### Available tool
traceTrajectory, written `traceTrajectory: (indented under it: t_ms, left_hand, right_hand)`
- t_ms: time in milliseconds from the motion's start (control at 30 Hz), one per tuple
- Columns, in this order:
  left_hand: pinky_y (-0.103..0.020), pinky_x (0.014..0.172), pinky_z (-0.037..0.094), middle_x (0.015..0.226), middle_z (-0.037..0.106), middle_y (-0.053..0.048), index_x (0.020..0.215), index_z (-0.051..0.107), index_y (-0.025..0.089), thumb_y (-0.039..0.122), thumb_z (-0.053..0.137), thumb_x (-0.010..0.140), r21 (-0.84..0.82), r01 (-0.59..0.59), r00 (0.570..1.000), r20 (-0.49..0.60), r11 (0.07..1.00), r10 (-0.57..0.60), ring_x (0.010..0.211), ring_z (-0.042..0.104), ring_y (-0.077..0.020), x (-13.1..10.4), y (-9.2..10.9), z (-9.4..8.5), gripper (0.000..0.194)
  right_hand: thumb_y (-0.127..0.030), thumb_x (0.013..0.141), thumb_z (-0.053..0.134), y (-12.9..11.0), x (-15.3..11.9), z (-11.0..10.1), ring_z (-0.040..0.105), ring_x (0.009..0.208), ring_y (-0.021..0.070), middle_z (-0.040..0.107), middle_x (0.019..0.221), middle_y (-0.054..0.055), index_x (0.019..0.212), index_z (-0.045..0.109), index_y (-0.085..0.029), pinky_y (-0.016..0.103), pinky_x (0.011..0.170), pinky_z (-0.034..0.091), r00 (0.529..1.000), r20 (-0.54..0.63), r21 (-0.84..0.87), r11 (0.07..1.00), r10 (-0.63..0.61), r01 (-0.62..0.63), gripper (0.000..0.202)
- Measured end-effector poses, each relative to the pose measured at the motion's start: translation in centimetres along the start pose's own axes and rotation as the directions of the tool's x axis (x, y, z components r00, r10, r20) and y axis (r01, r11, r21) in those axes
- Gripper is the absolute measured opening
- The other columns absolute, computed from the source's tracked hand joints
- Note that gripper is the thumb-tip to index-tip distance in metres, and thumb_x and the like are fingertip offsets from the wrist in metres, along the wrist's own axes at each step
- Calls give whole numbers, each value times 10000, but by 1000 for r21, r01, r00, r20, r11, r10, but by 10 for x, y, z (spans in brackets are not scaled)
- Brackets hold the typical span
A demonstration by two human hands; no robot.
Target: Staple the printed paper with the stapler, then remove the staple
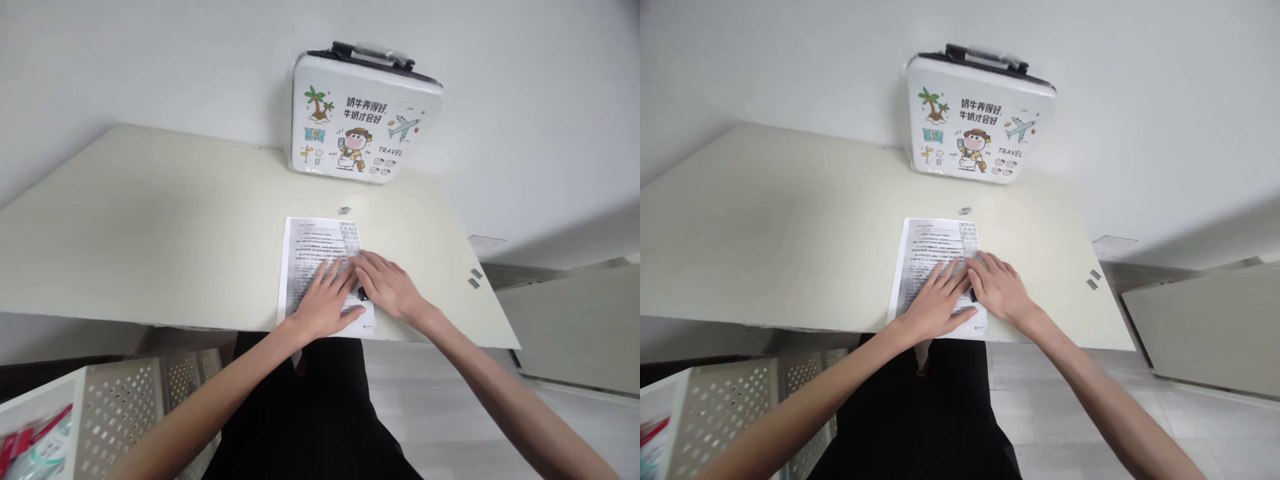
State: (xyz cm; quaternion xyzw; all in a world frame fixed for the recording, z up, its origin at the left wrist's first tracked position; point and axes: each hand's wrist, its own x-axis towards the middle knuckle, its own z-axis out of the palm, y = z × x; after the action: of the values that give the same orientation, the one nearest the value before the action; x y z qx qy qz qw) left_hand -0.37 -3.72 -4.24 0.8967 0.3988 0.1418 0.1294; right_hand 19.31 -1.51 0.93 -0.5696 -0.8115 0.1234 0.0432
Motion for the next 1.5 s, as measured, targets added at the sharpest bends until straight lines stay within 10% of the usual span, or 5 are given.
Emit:
traceTrajectory:
  t_ms: [400, 800, 1133, 1500]
  left_hand:
    - [-557, 1345, 16, 1723, 349, -114, 1677, 299, 141, 636, 327, 1087, 44, -12, 997, -81, 999, 15, 1653, 54, -323, -4, -4, 4, 771]
    - [-541, 1347, 98, 1767, 228, -29, 1719, 190, 271, 628, 354, 1092, 63, 17, 997, -73, 998, -12, 1651, 95, -299, -31, -17, -12, 740]
    - [-494, 1357, 100, 1767, 213, 14, 1700, 256, 308, 586, 326, 1120, 47, 24, 999, 32, 999, -25, 1651, 95, -251, -46, -35, -37, 648]
    - [-464, 1357, 127, 1737, 300, 56, 1665, 354, 357, 531, 375, 1128, 58, 118, 991, 55, 991, -122, 1640, 175, -228, -51, -72, -57, 564]
  right_hand:
    - [-389, 1110, 270, -8, 11, 20, 374, 1551, 384, 420, 1682, 135, 1597, 471, -263, 648, 1211, 332, 999, -31, -141, 990, -27, 23, 542]
    - [-495, 1117, 277, 21, -35, 12, 640, 1274, 278, 706, 1321, 97, 1280, 656, -259, 479, 1150, 469, 948, -312, 379, 923, 54, 72, 476]
    - [-591, 1076, 398, 65, -69, 37, 701, 1129, 276, 753, 1242, 105, 1154, 717, -232, 394, 978, 553, 906, -258, 648, 756, 335, -95, 487]
    - [-580, 1072, 430, 62, -65, 36, 725, 1017, 268, 772, 1174, 97, 1119, 738, -234, 345, 885, 570, 909, -286, 662, 748, 303, -41, 465]
